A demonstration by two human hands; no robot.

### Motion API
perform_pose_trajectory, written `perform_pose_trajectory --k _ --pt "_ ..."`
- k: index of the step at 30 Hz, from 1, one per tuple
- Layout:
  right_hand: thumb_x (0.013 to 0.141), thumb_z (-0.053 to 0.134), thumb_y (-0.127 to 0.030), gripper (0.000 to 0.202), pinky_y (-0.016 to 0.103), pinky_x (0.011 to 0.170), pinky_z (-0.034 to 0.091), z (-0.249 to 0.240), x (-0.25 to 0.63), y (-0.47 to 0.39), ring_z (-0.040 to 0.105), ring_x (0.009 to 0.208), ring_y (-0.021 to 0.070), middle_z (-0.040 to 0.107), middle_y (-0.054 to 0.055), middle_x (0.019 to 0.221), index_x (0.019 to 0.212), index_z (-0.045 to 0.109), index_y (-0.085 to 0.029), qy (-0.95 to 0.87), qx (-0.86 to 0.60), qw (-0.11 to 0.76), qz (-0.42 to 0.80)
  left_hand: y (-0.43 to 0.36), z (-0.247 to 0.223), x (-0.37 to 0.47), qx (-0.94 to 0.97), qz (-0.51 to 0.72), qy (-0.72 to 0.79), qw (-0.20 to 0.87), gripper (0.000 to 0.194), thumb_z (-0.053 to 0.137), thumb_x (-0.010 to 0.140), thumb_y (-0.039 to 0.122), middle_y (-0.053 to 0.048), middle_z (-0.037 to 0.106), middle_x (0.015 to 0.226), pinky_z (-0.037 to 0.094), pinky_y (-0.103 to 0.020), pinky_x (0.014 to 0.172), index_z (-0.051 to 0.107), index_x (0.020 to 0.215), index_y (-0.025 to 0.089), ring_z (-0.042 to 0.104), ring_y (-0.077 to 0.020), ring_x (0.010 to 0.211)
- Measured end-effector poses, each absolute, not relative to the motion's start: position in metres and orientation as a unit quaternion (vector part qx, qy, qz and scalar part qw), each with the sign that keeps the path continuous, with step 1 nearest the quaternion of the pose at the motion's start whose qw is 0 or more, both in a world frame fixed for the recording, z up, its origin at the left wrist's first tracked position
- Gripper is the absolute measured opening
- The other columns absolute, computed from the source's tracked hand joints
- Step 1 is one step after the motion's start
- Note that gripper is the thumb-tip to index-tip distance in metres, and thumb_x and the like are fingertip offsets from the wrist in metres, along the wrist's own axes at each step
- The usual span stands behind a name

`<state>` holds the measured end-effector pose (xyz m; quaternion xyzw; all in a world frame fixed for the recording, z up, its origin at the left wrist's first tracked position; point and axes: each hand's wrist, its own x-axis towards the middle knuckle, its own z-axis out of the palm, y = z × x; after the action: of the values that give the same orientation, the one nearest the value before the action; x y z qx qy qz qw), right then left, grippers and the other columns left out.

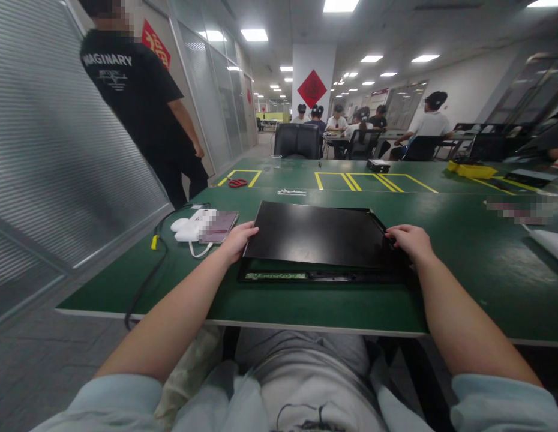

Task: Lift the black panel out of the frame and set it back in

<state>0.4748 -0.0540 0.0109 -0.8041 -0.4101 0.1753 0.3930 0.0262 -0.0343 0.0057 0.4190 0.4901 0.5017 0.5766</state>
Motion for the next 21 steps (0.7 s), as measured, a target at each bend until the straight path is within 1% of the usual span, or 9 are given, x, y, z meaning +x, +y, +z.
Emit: perform_pose_trajectory --k 4,7,10,14,16,17,19,21 --pt "0.071 0.068 -0.024 0.016 0.033 0.071 0.052 0.006 0.479 -0.051 0.061 0.057 0.0163 0.075 0.004 0.073 0.081 0.08 -0.021 -0.418 -0.796 0.403 0.173 -0.034 0.002 0.026 0.443 0.493 0.481 0.573 0.039 0.068 0.075 0.012 -0.006 0.082 0.087 0.059 -0.031 0.076 0.077 0.113 0.015 0.077 -0.0228 0.082" --pt "0.071 0.068 -0.024 0.015 0.034 0.073 0.053 0.004 0.482 -0.05 0.061 0.056 0.016 0.077 0.004 0.078 0.08 0.079 -0.022 -0.425 -0.794 0.401 0.168 -0.033 -0.001 0.027 0.455 0.5 0.481 0.557 0.043 0.069 0.075 0.014 -0.005 0.082 0.094 0.058 -0.032 0.081 0.074 0.117 0.017 0.077 -0.0229 0.086" --pt "0.071 0.067 -0.024 0.014 0.034 0.075 0.053 0.003 0.483 -0.049 0.062 0.057 0.0164 0.077 0.004 0.078 0.078 0.079 -0.022 -0.43 -0.796 0.394 0.164 -0.033 -0.004 0.027 0.462 0.497 0.497 0.54 0.044 0.072 0.074 0.017 -0.006 0.081 0.097 0.059 -0.035 0.083 0.071 0.118 0.017 0.077 -0.0247 0.089" --pt "0.07 0.067 -0.025 0.013 0.035 0.073 0.053 0.003 0.484 -0.048 0.063 0.058 0.0184 0.074 0.004 0.07 0.076 0.078 -0.023 -0.434 -0.798 0.388 0.153 -0.032 -0.007 0.025 0.478 0.497 0.497 0.527 0.048 0.078 0.072 0.021 -0.007 0.081 0.095 0.059 -0.038 0.084 0.07 0.118 0.016 0.077 -0.0256 0.088" --pt "0.07 0.068 -0.026 0.013 0.035 0.073 0.053 0.002 0.485 -0.047 0.063 0.058 0.0185 0.074 0.003 0.069 0.077 0.078 -0.023 -0.435 -0.799 0.386 0.154 -0.031 -0.008 0.023 0.487 0.5 0.489 0.523 0.051 0.08 0.07 0.024 -0.008 0.081 0.095 0.058 -0.04 0.088 0.071 0.119 0.016 0.077 -0.0269 0.09" --pt "0.07 0.068 -0.027 0.013 0.035 0.074 0.053 0.002 0.485 -0.047 0.063 0.058 0.0182 0.074 0.003 0.071 0.077 0.079 -0.023 -0.437 -0.798 0.385 0.154 -0.03 -0.009 0.022 0.493 0.502 0.484 0.52 0.052 0.08 0.069 0.026 -0.009 0.081 0.097 0.058 -0.042 0.091 0.072 0.12 0.015 0.076 -0.0281 0.093" --pt "0.071 0.068 -0.027 0.013 0.036 0.075 0.053 0.001 0.486 -0.046 0.063 0.057 0.0175 0.075 0.003 0.074 0.078 0.079 -0.023 -0.441 -0.798 0.382 0.155 -0.027 -0.011 0.018 0.517 0.506 0.479 0.498 0.053 0.081 0.068 0.03 -0.011 0.08 0.108 0.054 -0.046 0.1 0.073 0.119 0.016 0.074 -0.0314 0.106" --pt "0.071 0.069 -0.028 0.013 0.036 0.076 0.052 0.0 0.487 -0.046 0.063 0.057 0.0176 0.075 0.003 0.073 0.079 0.078 -0.023 -0.442 -0.8 0.375 0.155 -0.024 -0.013 0.014 0.554 0.507 0.494 0.437 0.049 0.08 0.068 0.033 -0.013 0.076 0.124 0.046 -0.048 0.112 0.077 0.114 0.018 0.066 -0.0345 0.125"
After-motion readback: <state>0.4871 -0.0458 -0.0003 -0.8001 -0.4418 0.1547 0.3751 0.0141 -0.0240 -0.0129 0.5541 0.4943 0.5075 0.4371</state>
